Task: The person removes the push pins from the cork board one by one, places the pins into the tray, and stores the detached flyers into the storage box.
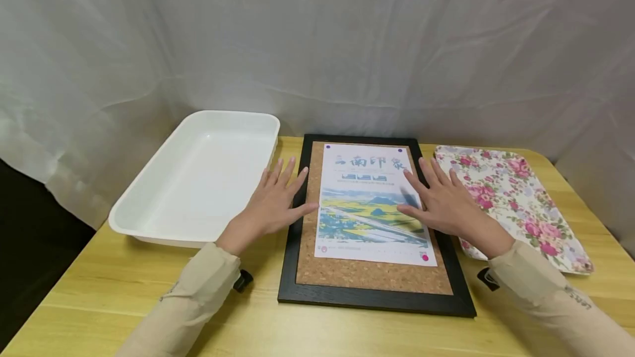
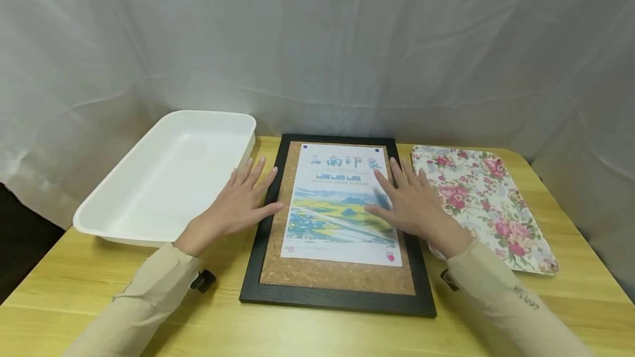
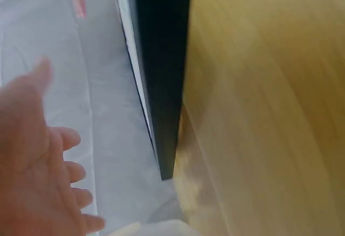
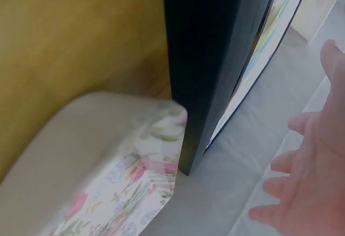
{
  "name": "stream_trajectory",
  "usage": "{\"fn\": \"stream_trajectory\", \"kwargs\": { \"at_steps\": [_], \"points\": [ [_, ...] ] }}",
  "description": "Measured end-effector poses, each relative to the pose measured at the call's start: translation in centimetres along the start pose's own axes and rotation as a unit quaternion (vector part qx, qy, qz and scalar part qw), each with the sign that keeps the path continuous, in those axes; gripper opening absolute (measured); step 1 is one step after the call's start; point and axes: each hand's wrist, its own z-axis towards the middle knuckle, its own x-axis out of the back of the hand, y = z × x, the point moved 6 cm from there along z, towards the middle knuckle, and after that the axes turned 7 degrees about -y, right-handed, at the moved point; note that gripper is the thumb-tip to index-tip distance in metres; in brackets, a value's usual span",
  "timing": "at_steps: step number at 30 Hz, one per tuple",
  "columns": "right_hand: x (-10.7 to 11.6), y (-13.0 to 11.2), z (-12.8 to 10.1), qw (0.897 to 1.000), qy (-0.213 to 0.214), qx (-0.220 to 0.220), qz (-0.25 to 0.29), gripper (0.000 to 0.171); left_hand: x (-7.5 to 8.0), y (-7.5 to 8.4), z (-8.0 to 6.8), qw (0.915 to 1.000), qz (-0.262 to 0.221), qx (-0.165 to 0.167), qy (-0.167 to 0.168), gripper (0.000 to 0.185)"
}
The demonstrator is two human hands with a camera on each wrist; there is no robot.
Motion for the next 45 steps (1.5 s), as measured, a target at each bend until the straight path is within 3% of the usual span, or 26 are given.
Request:
{"fn": "stream_trajectory", "kwargs": {
  "at_steps": [3, 6, 9, 15, 23, 27, 31, 34, 41, 45],
  "points": [
    [0.0, -0.4, -0.1, 1.000, -0.003, 0.015, 0.014, 0.085, -0.4, 0.8, -0.2, 0.9960, -0.083, -0.020, -0.029, 0.071],
    [0.0, -0.9, -0.3, 0.998, -0.002, 0.040, 0.043, 0.081, -1.0, 1.6, -0.4, 0.9831, -0.171, -0.032, -0.058, 0.067],
    [0.0, -1.3, -0.5, 0.994, -0.004, 0.055, 0.096, 0.074, -1.6, 2.1, -0.5, 0.9715, -0.226, -0.030, -0.064, 0.069],
    [-0.1, -1.9, -1.0, 0.981, 0.017, 0.066, 0.182, 0.062, -2.5, 1.7, -0.4, 0.9566, -0.289, 0.003, -0.041, 0.066],
    [-0.2, -1.7, -1.9, 0.952, 0.021, 0.057, 0.299, 0.045, -2.4, 0.1, 0.2, 0.9308, -0.361, 0.041, 0.041, 0.053],
    [-0.4, -1.6, -2.5, 0.940, 0.014, 0.050, 0.337, 0.039, -2.6, -0.2, 0.3, 0.9109, -0.409, 0.047, 0.031, 0.053],
    [-0.9, -1.4, -3.0, 0.924, -0.008, 0.050, 0.379, 0.036, -3.2, -0.4, 0.2, 0.8835, -0.465, 0.056, 0.011, 0.050],
    [-1.4, -1.1, -3.3, 0.917, -0.026, 0.046, 0.395, 0.034, -3.8, -0.6, 0.2, 0.8664, -0.495, 0.063, 0.002, 0.049],
    [-2.3, -0.4, -4.4, 0.910, -0.056, 0.033, 0.410, 0.020, -5.0, -2.0, -0.3, 0.8360, -0.534, 0.127, -0.004, 0.057],
    [-2.7, -0.2, -5.2, 0.905, -0.062, 0.036, 0.420, 0.019, -5.2, -2.5, -0.5, 0.8301, -0.541, 0.135, -0.005, 0.059]
  ]
}}
